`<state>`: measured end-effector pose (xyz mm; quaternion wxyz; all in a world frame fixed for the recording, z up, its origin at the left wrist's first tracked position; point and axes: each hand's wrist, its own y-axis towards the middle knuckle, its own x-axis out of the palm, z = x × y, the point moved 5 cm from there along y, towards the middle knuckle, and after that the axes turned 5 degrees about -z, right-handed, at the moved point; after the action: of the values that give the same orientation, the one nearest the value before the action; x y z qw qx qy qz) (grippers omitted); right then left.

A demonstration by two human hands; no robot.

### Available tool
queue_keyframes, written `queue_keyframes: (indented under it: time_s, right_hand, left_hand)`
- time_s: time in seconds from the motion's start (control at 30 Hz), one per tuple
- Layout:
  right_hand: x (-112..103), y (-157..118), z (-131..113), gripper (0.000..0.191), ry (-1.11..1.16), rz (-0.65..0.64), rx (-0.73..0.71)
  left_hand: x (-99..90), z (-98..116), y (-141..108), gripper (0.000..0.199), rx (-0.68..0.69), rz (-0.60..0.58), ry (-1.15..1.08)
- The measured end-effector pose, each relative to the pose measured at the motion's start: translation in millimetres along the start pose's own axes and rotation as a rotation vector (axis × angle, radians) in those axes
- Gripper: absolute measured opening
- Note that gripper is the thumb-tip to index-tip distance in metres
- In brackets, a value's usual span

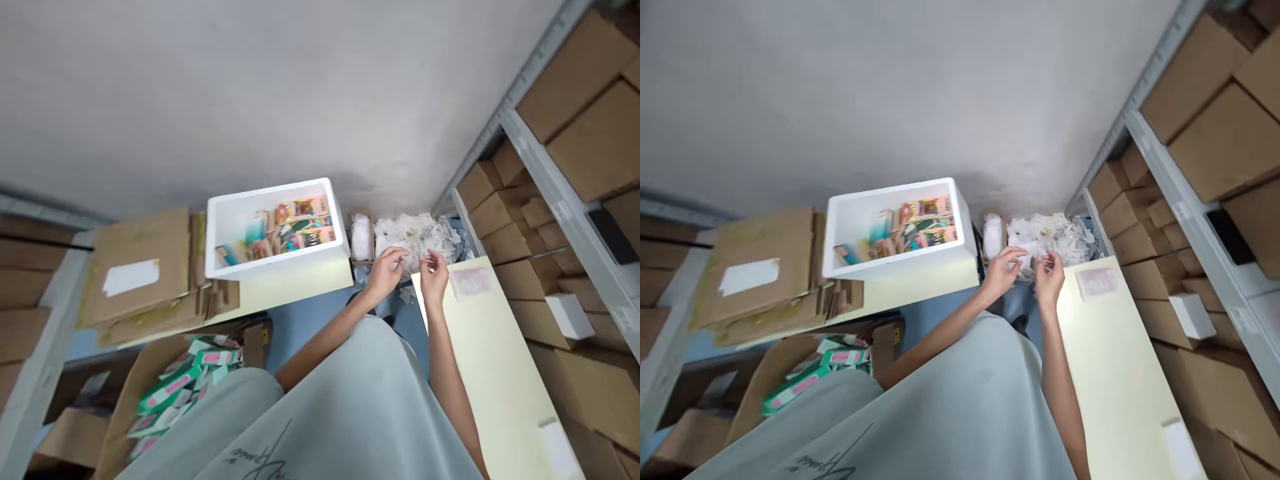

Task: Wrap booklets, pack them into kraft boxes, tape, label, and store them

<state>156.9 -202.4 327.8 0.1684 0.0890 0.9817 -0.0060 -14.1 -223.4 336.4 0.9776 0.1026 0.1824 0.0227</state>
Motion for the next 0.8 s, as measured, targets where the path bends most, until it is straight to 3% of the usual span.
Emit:
queue_keyframes:
  time_s: [0.13,0.23,0.4,0.53,0.63,0.7,0.8]
  right_hand:
    - [69,-37,-70,0.046,0.053,-0.220,-0.114]
    - [131,-82,-118,0.044,0.085,-0.407,-0.173]
    - [270,-180,-176,0.038,0.132,-0.750,-0.251]
    - [400,-255,-177,0.032,0.123,-0.993,-0.267]
    - [488,-293,-161,0.028,-0.028,-1.101,-0.238]
    - [536,-307,-150,0.026,-0.216,-1.125,-0.191]
    - [587,-320,-143,0.026,-0.411,-1.132,-0.171]
  left_hand:
    - [-108.9,-1,-36,0.034,0.017,0.253,0.003]
    - [-191.5,-14,-76,0.033,0.005,0.430,0.002]
    - [-326.0,-49,-169,0.027,-0.088,0.647,0.023]
    - [-425.8,-99,-259,0.027,-0.240,0.751,0.026]
    - [-488.0,-154,-322,0.027,-0.479,0.812,-0.080]
    - [-519.1,-191,-354,0.025,-0.659,0.854,-0.174]
    - [-549.7,-230,-382,0.026,-0.809,0.903,-0.265]
